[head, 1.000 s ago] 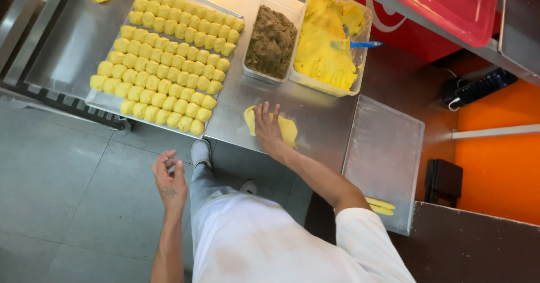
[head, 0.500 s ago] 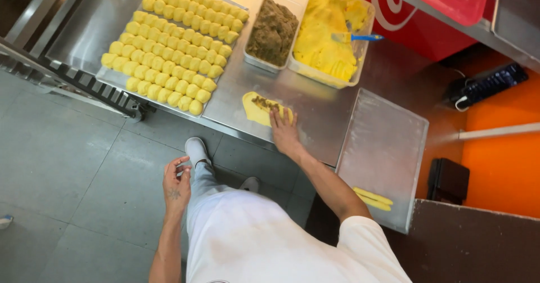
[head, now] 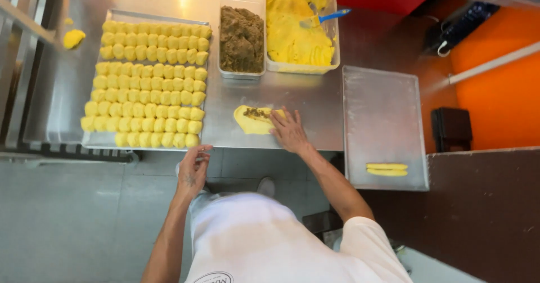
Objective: Preparing filled dough rolls by flattening yellow dough, adding a savory filling, rolling them into cylinders, and arranging them on a baking sheet.
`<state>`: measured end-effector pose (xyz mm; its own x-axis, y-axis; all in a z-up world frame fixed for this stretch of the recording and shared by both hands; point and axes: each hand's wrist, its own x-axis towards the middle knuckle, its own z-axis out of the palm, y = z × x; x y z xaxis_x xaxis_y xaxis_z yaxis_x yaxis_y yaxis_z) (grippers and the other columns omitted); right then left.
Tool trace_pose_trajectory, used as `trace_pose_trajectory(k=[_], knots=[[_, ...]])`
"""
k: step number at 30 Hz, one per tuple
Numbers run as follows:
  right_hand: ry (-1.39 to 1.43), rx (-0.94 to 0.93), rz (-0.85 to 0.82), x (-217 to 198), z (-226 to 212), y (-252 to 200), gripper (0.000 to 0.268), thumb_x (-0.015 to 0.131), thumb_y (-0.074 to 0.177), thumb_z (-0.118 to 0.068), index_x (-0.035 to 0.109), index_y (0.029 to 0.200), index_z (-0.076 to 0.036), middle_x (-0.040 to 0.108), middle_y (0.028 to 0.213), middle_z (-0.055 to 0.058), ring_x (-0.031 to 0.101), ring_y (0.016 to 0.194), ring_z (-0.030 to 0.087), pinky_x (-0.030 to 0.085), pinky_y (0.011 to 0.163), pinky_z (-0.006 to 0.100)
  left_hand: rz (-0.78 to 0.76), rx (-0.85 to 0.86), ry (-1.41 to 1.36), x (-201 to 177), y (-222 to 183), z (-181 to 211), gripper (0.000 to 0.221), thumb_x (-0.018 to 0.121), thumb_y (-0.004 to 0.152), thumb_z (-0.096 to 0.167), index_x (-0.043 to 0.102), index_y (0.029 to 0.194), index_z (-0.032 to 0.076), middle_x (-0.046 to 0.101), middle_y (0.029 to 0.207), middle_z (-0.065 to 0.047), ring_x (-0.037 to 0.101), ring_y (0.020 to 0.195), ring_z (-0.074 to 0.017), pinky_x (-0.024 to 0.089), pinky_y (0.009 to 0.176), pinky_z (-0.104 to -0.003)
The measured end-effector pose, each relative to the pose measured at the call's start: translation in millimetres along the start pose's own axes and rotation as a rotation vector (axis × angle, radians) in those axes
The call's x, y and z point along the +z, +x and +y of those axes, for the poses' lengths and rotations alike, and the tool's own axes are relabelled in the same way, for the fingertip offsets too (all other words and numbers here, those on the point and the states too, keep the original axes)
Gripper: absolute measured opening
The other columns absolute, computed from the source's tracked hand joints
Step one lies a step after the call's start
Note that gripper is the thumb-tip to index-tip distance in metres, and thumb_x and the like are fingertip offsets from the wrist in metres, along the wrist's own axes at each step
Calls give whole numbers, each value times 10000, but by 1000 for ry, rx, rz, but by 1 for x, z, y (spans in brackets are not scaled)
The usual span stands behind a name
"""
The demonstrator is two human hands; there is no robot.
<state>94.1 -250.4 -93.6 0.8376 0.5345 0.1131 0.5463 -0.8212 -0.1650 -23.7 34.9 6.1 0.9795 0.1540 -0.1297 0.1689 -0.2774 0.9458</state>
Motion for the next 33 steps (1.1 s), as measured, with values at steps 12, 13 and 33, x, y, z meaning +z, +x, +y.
trace_pose_trajectory(k=[12,13,33], knots=[[239,556,250,-1,-73,16,463,370,886,-369,360,1276,-120,386,1286,90,268,1203,373,222,906,603,-251,-45,15,-113,100,-39,175,506,813,12,556,969,75,585,935,-72,571,841,-188,454,723,-301],[226,647,235,-4,-84,23,549,268,881,-446,302,1297,-90,327,1313,131,207,1222,388,166,916,618,-280,-25,23,-118,106,-35,182,512,809,1,565,965,77,587,920,-77,576,846,-204,458,725,-306],[181,1013,140,23,-101,38,546,300,901,-431,293,1301,-59,244,1366,98,139,1245,408,134,899,663,-439,73,-49,-106,133,-34,228,522,766,-37,589,951,77,583,845,-91,586,802,-215,471,685,-294]])
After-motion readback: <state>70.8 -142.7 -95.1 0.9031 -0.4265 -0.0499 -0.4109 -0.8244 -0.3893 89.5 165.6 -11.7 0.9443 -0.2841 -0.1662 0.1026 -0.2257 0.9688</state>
